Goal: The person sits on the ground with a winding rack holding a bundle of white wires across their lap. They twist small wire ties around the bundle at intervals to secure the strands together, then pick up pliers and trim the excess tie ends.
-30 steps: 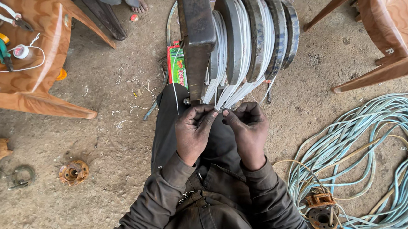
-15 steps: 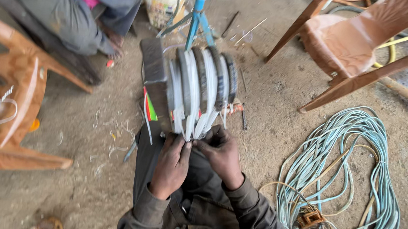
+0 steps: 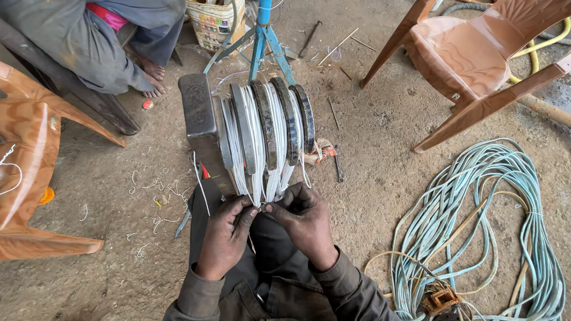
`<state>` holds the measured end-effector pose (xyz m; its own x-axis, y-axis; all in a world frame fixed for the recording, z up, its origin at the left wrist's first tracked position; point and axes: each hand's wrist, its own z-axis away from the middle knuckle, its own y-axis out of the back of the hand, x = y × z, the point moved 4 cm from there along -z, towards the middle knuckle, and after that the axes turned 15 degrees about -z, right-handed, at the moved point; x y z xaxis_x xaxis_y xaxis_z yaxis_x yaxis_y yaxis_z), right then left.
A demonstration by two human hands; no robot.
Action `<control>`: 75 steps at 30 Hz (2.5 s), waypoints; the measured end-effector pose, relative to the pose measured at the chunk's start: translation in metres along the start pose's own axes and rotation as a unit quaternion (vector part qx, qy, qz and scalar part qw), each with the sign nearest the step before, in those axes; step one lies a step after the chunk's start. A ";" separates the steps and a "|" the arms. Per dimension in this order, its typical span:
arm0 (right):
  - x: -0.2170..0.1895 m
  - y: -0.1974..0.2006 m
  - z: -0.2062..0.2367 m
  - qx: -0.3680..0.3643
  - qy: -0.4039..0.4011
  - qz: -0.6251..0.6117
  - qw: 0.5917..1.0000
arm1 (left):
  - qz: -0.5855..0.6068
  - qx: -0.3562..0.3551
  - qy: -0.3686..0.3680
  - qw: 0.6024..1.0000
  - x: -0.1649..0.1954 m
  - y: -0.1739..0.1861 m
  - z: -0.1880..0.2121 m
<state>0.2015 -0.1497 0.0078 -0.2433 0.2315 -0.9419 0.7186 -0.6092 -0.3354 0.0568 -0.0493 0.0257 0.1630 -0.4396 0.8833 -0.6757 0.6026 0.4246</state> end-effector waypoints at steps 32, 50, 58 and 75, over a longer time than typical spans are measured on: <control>0.027 0.007 0.042 0.120 0.037 0.035 0.991 | -0.055 0.104 -0.011 0.993 -0.003 -0.019 0.014; 0.000 -0.023 0.066 -0.014 0.204 0.192 0.960 | -0.041 0.109 0.026 0.993 -0.018 -0.028 0.018; 0.014 -0.006 0.061 0.068 0.127 0.099 0.985 | -0.035 0.108 -0.004 0.994 -0.011 -0.023 0.018; 0.049 -0.011 0.067 0.028 0.057 -0.093 0.994 | 0.002 0.103 -0.020 0.994 -0.001 -0.026 0.026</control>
<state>0.1379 -0.1821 -0.0356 -0.2900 0.4267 -0.8566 0.6306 -0.5881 -0.5065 0.0553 -0.0819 0.0085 0.1335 -0.4660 0.8747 -0.8100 0.4573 0.3672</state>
